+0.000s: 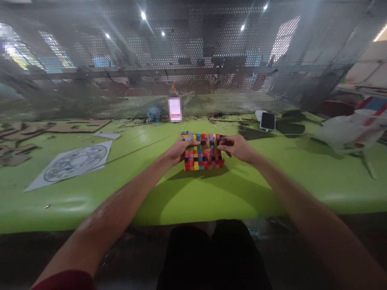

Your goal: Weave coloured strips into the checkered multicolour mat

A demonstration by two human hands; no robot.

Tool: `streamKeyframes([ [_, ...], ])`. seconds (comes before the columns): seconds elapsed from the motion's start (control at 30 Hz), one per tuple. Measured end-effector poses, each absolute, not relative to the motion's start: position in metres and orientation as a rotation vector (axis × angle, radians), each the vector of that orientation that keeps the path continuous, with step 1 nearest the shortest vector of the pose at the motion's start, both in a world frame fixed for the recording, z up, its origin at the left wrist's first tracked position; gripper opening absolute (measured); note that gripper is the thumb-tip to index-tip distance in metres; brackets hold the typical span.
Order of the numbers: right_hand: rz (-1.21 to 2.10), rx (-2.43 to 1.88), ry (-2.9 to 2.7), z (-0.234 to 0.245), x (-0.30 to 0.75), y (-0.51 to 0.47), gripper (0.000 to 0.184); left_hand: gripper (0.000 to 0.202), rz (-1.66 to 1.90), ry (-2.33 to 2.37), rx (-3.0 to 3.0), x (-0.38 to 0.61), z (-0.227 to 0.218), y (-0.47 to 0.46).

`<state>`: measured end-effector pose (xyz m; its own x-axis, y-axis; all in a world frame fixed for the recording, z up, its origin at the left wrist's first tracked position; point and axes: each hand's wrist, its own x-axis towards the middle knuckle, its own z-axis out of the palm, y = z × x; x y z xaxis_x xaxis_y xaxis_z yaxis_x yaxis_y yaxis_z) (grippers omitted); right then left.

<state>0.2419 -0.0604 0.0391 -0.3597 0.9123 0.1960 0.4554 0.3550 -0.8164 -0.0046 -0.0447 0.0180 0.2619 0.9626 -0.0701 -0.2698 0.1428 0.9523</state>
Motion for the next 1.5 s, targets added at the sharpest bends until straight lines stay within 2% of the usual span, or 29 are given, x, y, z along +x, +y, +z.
streamKeyframes([
  [0.17,0.909,-1.208,-1.965,0.042,0.241,-0.063,0.023,0.036,1.050,0.866,1.111,-0.007,0.016,-0.043],
  [0.33,0.766,-1.218,-1.997,0.039,0.236,-0.063,0.025,0.036,1.039,0.831,1.162,-0.006,0.021,-0.049],
  [0.63,0.660,-1.158,-2.061,0.033,0.228,-0.062,0.017,0.040,1.011,0.792,1.211,-0.005,0.017,-0.047],
  [0.8,0.763,-1.159,-1.917,0.027,0.226,-0.058,0.018,0.046,1.064,0.808,1.158,-0.005,0.019,-0.047],
  [0.97,0.866,-1.099,-1.876,0.035,0.236,-0.058,0.014,0.042,1.101,0.773,1.157,-0.006,0.021,-0.046],
  [1.3,0.541,-1.115,-1.963,0.030,0.222,-0.064,0.011,0.037,1.117,0.737,1.258,-0.004,0.019,-0.044],
  [1.5,0.574,-1.147,-1.887,0.029,0.219,-0.066,0.009,0.033,1.135,0.744,1.207,-0.002,0.021,-0.048],
])
